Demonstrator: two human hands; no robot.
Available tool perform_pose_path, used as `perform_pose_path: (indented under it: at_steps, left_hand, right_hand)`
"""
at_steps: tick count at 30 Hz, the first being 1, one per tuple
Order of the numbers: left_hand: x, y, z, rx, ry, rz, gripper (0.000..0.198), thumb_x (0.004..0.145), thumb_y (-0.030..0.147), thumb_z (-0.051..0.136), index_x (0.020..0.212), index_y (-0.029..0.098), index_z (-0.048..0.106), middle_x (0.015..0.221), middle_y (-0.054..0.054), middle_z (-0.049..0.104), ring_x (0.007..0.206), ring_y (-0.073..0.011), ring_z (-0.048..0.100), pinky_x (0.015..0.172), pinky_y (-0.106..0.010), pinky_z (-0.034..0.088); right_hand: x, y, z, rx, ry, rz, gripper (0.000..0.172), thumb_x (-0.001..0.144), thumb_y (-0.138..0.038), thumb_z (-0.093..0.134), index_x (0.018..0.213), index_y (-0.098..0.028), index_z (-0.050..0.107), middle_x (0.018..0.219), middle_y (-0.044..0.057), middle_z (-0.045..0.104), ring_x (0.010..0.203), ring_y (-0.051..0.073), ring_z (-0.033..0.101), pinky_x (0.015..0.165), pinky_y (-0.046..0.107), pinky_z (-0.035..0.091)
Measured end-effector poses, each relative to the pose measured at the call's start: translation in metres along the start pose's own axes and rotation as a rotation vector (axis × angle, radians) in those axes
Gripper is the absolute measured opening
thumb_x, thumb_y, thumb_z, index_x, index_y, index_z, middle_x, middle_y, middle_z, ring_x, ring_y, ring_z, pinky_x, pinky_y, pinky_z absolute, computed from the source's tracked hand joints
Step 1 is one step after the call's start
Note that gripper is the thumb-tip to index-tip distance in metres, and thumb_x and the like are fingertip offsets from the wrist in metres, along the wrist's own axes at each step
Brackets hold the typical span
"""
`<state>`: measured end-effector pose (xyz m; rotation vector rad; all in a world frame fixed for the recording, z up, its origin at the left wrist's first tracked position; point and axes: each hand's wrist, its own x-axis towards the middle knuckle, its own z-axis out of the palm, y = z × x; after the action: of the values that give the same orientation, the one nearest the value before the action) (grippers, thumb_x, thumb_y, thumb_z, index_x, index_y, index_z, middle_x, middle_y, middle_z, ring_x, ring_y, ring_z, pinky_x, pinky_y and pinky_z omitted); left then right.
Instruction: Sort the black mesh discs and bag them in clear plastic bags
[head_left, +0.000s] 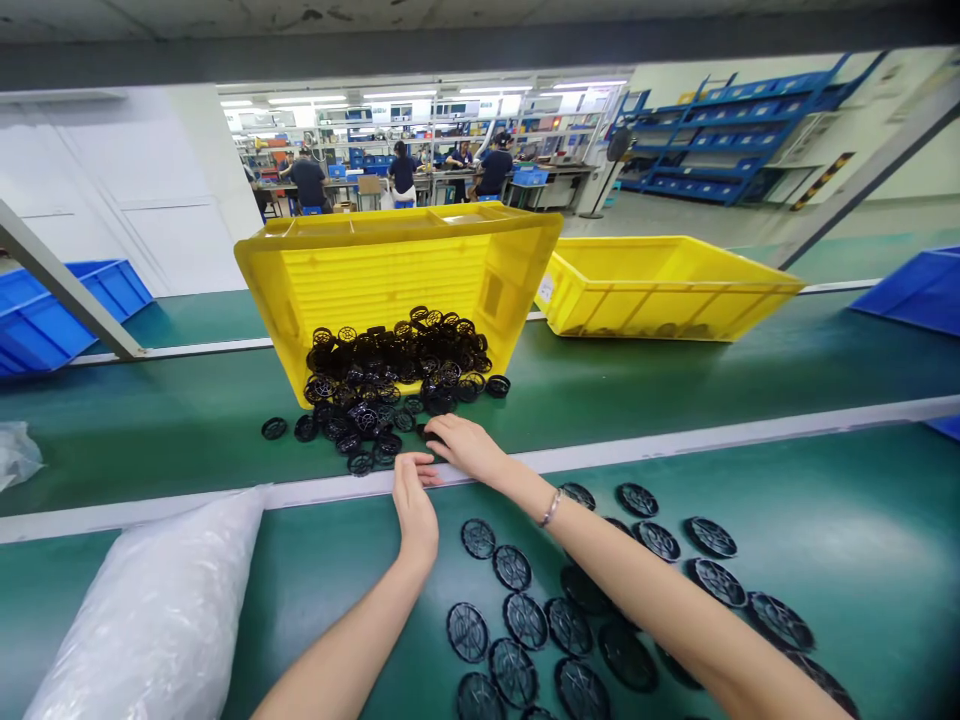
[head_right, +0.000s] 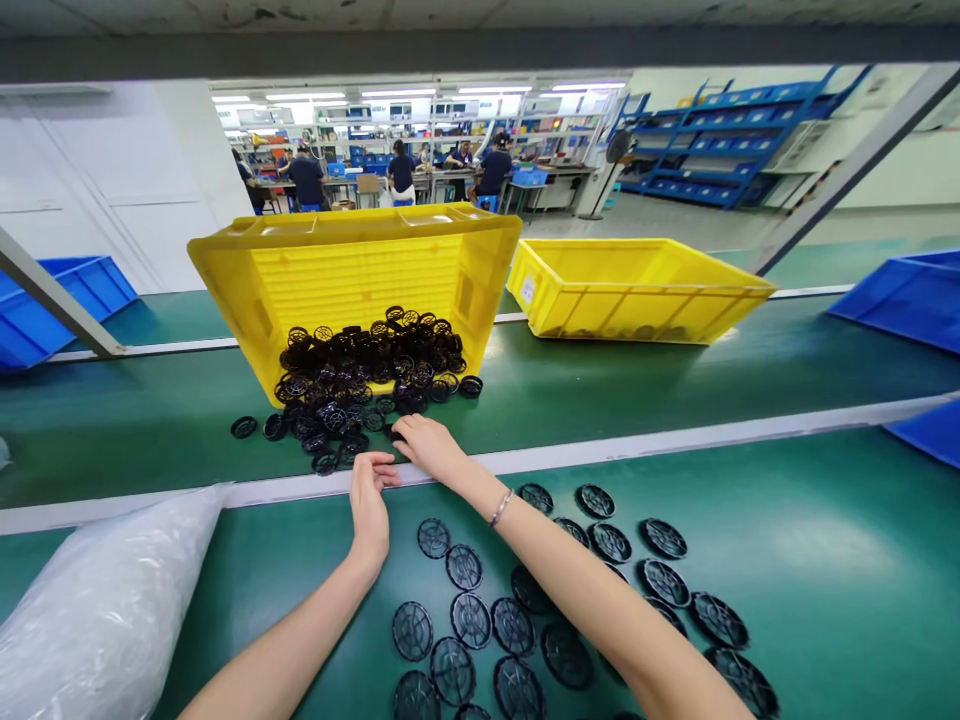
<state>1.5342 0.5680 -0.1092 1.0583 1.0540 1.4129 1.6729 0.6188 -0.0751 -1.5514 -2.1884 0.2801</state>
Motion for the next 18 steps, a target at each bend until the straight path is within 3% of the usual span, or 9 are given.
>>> perform_pose_path:
  at_steps: [4, 6, 9, 14, 18]
  left_hand:
    - [0.000, 0.001, 0.000, -0.002, -0.001, -0.011, 0.038, 0.100, 0.044, 0.032, 0.088, 0.019, 0.057, 0.082, -0.003, 0.059, 0.072, -0.0149, 0.059, 0.069, -0.028, 0.051]
    - [0.000, 0.002, 0.000, -0.004, -0.003, -0.012, 0.037, 0.100, 0.044, 0.032, 0.088, 0.019, 0.057, 0.081, -0.003, 0.059, 0.071, -0.0148, 0.059, 0.070, -0.028, 0.051]
    - [0.000, 0.002, 0.001, 0.002, -0.001, -0.013, 0.036, 0.100, 0.043, 0.032, 0.088, 0.019, 0.057, 0.080, -0.002, 0.058, 0.070, -0.0147, 0.058, 0.070, -0.028, 0.051]
    - [0.000, 0.002, 0.001, 0.011, -0.013, 0.003, 0.038, 0.100, 0.044, 0.032, 0.087, 0.019, 0.057, 0.078, -0.002, 0.058, 0.069, -0.0151, 0.058, 0.068, -0.028, 0.050]
    - [-0.001, 0.002, 0.001, 0.018, -0.035, 0.003, 0.040, 0.101, 0.045, 0.031, 0.086, 0.019, 0.058, 0.075, -0.002, 0.058, 0.067, -0.0149, 0.058, 0.067, -0.028, 0.049]
  right_hand:
    - [-0.011, 0.004, -0.010, 0.078, -0.028, 0.063, 0.020, 0.098, -0.027, 0.049, 0.115, -0.019, 0.057, 0.077, 0.002, 0.065, 0.073, 0.018, 0.061, 0.070, 0.029, 0.048]
    - [-0.027, 0.011, -0.021, 0.250, -0.139, 0.078, 0.027, 0.097, -0.035, 0.050, 0.118, -0.019, 0.055, 0.069, -0.003, 0.061, 0.064, 0.016, 0.058, 0.061, 0.025, 0.045]
    - [-0.051, 0.020, -0.032, 0.480, -0.304, 0.085, 0.033, 0.090, -0.045, 0.060, 0.110, -0.019, 0.064, 0.080, 0.000, 0.064, 0.071, 0.016, 0.060, 0.065, 0.025, 0.047]
    - [-0.077, 0.008, -0.033, 0.398, -0.271, 0.059, 0.030, 0.088, -0.045, 0.062, 0.104, -0.021, 0.073, 0.095, 0.007, 0.064, 0.080, 0.018, 0.061, 0.073, 0.029, 0.050]
    - [-0.085, -0.012, -0.037, 0.434, -0.413, -0.030, 0.029, 0.095, -0.039, 0.054, 0.108, -0.021, 0.072, 0.097, 0.006, 0.069, 0.082, 0.018, 0.065, 0.075, 0.029, 0.051]
